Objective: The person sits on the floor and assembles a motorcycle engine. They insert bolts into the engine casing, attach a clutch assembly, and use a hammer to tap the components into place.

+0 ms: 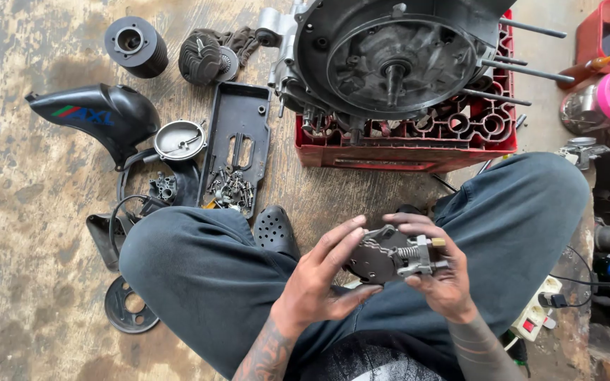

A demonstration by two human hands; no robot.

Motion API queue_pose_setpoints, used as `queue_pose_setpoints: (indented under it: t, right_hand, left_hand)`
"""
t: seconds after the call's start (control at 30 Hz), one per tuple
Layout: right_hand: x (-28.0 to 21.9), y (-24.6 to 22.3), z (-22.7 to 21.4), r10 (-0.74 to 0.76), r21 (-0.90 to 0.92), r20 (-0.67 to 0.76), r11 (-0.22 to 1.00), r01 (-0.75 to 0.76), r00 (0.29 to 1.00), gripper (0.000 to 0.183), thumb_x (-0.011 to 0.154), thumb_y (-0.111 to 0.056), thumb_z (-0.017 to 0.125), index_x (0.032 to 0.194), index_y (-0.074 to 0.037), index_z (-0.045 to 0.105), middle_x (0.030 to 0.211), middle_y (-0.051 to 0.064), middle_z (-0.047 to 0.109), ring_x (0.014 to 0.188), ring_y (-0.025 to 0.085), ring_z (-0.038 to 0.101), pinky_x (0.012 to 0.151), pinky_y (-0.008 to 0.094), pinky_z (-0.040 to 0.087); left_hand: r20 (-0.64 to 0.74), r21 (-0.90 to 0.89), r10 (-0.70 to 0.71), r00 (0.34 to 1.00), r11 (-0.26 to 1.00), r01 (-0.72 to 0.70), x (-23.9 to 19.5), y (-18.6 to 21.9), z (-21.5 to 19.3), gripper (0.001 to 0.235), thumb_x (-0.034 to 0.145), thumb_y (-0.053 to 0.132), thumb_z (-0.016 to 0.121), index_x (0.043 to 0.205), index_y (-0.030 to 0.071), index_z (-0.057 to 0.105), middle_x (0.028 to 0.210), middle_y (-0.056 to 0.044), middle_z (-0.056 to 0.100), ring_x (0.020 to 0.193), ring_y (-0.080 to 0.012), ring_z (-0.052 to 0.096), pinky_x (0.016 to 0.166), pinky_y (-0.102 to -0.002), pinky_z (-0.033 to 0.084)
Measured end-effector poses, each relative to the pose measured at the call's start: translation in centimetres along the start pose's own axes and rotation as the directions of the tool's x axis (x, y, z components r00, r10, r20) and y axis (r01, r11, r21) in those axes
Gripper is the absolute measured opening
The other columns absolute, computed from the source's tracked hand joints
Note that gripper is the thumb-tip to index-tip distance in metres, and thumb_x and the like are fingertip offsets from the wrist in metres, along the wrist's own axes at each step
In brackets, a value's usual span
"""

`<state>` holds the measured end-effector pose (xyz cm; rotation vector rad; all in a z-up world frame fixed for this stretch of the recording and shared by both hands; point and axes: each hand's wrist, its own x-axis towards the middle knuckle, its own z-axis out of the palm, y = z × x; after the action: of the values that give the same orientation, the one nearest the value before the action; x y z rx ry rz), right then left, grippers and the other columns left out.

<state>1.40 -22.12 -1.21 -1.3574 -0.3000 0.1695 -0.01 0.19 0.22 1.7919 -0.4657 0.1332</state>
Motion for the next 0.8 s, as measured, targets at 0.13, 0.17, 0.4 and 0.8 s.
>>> queue_pose_setpoints:
  t: [0.13, 0.17, 0.4, 0.8]
  right_hand:
    - [-0.4, -0.4, -0.8, 0.005, -0.098, 0.028, 0.995, -0.002, 1.0, 0.055, 0.083, -0.034, 0.077, 0.128, -0.008, 0.06, 0.145, 0.023, 0.055, 0.134, 0.033, 0.055, 0.114, 0.046, 0.049]
    - [-0.5, -0.5, -1.0, 0.019, -0.104, 0.03, 0.994, -0.016, 0.999, 0.054, 0.083, -0.035, 0.077, 0.127, -0.008, 0.061, 0.145, 0.024, 0.054, 0.132, 0.033, 0.055, 0.112, 0.046, 0.049]
    - [-1.8, -0.9, -0.4, -0.03, -0.212, -0.004, 0.977, 0.029, 1.0, 0.051, 0.086, -0.033, 0.072, 0.125, -0.002, 0.061, 0.134, 0.02, 0.054, 0.123, 0.028, 0.054, 0.108, 0.041, 0.044]
    - [-3.1, 0.1, 0.1, -0.137, -0.249, -0.048, 0.961, 0.121, 0.989, 0.048, 0.091, -0.028, 0.067, 0.131, -0.003, 0.056, 0.133, 0.019, 0.052, 0.12, 0.029, 0.054, 0.107, 0.044, 0.047]
  left_hand:
    - [0.046, 0.036, 0.051, 0.998, 0.998, -0.053, -0.5, 0.0, 0.0, 0.076, 0.08, 0.016, 0.087, 0.144, 0.004, 0.048, 0.154, -0.022, 0.048, 0.134, -0.0371, 0.064, 0.109, -0.042, 0.059]
    - [0.021, 0.037, 0.074, 0.997, 0.996, -0.075, -0.7, -0.2, 0.2, 0.073, 0.081, 0.019, 0.089, 0.142, 0.006, 0.05, 0.152, -0.021, 0.05, 0.127, -0.0352, 0.069, 0.103, -0.04, 0.064]
    - [-0.087, 0.117, 0.185, 0.979, 0.978, -0.174, -2.0, -0.8, 1.8, 0.074, 0.081, 0.022, 0.092, 0.138, 0.001, 0.051, 0.143, -0.022, 0.058, 0.12, -0.0339, 0.073, 0.097, -0.04, 0.067]
    - [-0.184, 0.111, 0.135, 0.974, 0.987, -0.116, -2.2, 0.5, 2.7, 0.071, 0.079, 0.025, 0.09, 0.132, -0.003, 0.053, 0.134, -0.025, 0.062, 0.114, -0.0357, 0.074, 0.095, -0.04, 0.066]
